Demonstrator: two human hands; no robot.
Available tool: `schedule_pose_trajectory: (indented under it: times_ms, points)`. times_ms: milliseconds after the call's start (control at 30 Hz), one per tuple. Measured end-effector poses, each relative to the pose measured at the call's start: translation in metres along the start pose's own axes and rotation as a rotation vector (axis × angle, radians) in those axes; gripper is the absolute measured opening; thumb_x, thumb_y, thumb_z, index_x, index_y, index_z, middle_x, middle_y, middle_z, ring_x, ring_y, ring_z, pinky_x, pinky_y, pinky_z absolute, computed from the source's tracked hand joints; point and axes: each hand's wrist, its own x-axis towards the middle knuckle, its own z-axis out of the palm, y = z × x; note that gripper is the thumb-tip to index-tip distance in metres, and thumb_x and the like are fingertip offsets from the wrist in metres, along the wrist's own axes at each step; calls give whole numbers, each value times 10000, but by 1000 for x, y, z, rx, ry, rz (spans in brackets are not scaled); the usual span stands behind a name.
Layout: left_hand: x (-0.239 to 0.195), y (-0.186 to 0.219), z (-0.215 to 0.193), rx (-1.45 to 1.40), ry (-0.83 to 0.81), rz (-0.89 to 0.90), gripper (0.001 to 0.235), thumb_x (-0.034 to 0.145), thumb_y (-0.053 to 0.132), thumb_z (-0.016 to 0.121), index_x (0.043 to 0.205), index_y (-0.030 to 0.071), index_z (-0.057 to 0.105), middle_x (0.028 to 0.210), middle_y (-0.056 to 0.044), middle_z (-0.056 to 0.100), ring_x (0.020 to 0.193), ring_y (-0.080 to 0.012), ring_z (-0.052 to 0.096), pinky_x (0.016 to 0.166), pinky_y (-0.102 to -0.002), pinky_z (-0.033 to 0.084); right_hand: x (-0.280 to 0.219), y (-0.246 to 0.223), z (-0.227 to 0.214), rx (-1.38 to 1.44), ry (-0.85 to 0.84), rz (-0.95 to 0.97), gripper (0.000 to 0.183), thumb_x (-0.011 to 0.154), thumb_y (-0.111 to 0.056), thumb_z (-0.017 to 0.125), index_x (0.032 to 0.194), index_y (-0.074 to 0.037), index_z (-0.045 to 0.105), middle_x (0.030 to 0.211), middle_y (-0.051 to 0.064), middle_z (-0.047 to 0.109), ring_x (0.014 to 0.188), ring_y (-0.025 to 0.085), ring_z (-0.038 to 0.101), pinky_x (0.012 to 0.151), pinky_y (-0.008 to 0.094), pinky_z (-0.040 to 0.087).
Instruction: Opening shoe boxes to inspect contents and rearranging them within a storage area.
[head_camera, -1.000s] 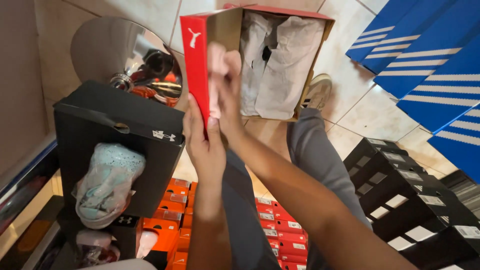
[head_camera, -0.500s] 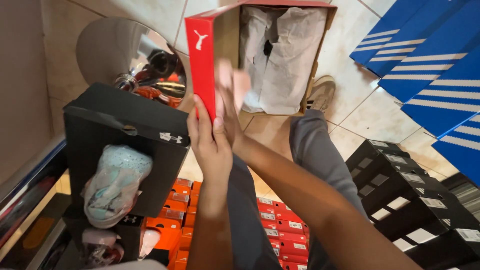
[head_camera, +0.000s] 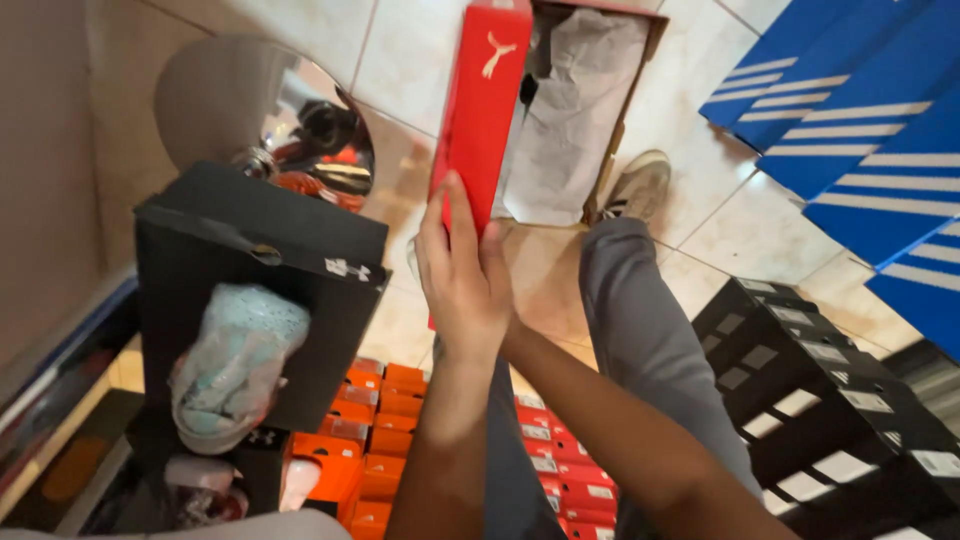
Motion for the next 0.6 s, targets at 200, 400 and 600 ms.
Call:
schedule_pose_trajectory:
  times_ms: [200,400,600]
  points:
    - [-4,26,6,-74,-48,56,498,1066,338,566,1488,75,537,1407,-147,587,1194,-348,651,1019,-437,542,20,-58,-203,-206,34,-310,253,938,-168,547,1135,-36,633,1404,110,594,1411,334,489,1125,446,468]
    - [-26,-1,74,-605,-340,11,498,1095,242,513,1543,44,427,1157,-225,712,1070,-425,695,962,-505,543,11,-158,-246,-1357,290,136,372,726,-140,654,1074,-111,783,1197,57,746,1229,274,643,1091,408,475]
    - [-29,-105,170,-210,-363,-298,1008,841,194,899,1606,6,269,1580,-321,370,1448,-483,412,1206,-538,332,27,-213,-165,-1201,66,387,761,1034,-606,339,1449,-7,557,1488,303,496,1429,432,425,1227,515,289]
